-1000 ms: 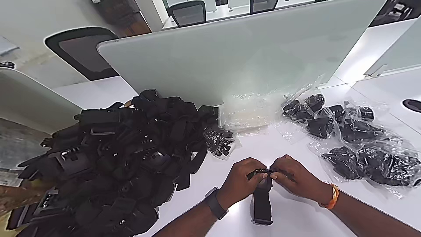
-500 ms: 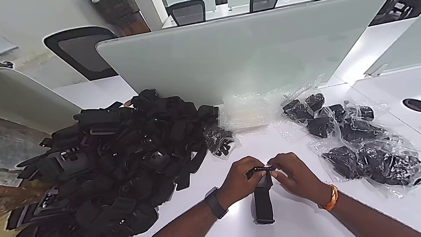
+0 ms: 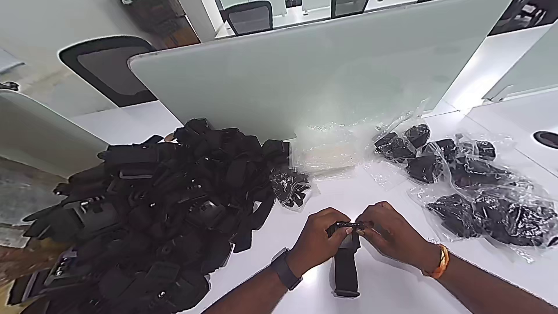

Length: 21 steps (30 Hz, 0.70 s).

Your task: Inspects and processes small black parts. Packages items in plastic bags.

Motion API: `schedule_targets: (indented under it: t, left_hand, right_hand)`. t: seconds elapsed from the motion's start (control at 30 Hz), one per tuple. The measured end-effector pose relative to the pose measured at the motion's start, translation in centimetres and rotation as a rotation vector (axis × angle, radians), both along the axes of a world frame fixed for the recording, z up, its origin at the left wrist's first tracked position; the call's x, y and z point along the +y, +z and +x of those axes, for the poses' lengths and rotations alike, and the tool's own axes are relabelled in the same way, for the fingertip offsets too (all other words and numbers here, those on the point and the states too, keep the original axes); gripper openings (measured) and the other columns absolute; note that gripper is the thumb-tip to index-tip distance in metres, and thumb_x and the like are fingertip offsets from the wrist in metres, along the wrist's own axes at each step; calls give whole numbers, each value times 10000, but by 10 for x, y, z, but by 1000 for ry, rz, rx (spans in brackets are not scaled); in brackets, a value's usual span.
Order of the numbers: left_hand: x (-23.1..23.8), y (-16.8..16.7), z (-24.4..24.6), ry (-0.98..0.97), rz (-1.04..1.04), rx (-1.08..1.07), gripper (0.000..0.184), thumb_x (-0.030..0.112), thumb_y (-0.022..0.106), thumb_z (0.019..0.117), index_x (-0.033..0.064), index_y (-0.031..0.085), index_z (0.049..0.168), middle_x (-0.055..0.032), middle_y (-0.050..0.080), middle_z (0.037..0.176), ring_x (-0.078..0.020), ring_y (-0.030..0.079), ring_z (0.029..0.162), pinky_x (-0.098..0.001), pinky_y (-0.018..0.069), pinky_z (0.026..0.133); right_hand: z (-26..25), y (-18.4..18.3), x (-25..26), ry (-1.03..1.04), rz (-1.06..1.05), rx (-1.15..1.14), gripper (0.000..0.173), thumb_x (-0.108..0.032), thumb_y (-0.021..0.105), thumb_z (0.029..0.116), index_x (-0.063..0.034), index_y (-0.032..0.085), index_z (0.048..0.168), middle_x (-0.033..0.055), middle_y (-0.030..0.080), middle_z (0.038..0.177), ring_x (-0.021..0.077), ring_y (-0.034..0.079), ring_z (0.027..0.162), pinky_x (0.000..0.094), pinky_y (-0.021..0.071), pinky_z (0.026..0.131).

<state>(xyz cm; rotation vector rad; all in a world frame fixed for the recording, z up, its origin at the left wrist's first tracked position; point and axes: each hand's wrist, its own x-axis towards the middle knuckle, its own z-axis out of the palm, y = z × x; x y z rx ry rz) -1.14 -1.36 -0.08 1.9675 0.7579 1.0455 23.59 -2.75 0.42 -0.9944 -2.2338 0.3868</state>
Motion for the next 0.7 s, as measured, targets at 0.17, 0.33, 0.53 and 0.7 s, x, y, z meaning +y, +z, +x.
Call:
schedule_targets:
  t: [0.17, 0.33, 0.53, 0.7]
  left_hand:
    - [0, -1, 1, 14, 8, -4, 153, 136, 693, 969, 14, 741, 1047, -86, 722, 1047, -99, 687, 948, -249, 579, 864]
    - [0, -2, 1, 16, 2, -10, 152, 139, 701, 962, 9, 737, 1031, -86, 722, 1031, -101, 686, 933, -249, 579, 854]
    - [0, -2, 2, 30, 12, 6, 146, 139, 705, 953, 15, 738, 1023, -84, 724, 1028, -94, 685, 931, -246, 577, 850]
    - [0, 0, 2, 18, 8, 10, 152, 137, 704, 954, 15, 736, 1038, -85, 722, 1042, -100, 687, 946, -251, 578, 864]
  right_hand:
    - [1, 0, -1, -53, -42, -27, 416, -512, 505, 1031, -153, 683, 1144, -11, 633, 888, 112, 580, 836, 393, 437, 854]
    - [3, -2, 1, -41, -104, -22, 375, -400, 445, 1091, -145, 705, 1000, -9, 671, 874, 107, 621, 885, 393, 433, 926]
    - [2, 0, 1, -13, -101, -17, 292, -379, 516, 1065, -149, 696, 1050, -21, 662, 884, 92, 615, 877, 382, 439, 932]
    - [-3, 1, -2, 1, 22, 79, 71, -159, 556, 998, -145, 621, 1021, -4, 649, 985, 104, 607, 973, 349, 455, 940]
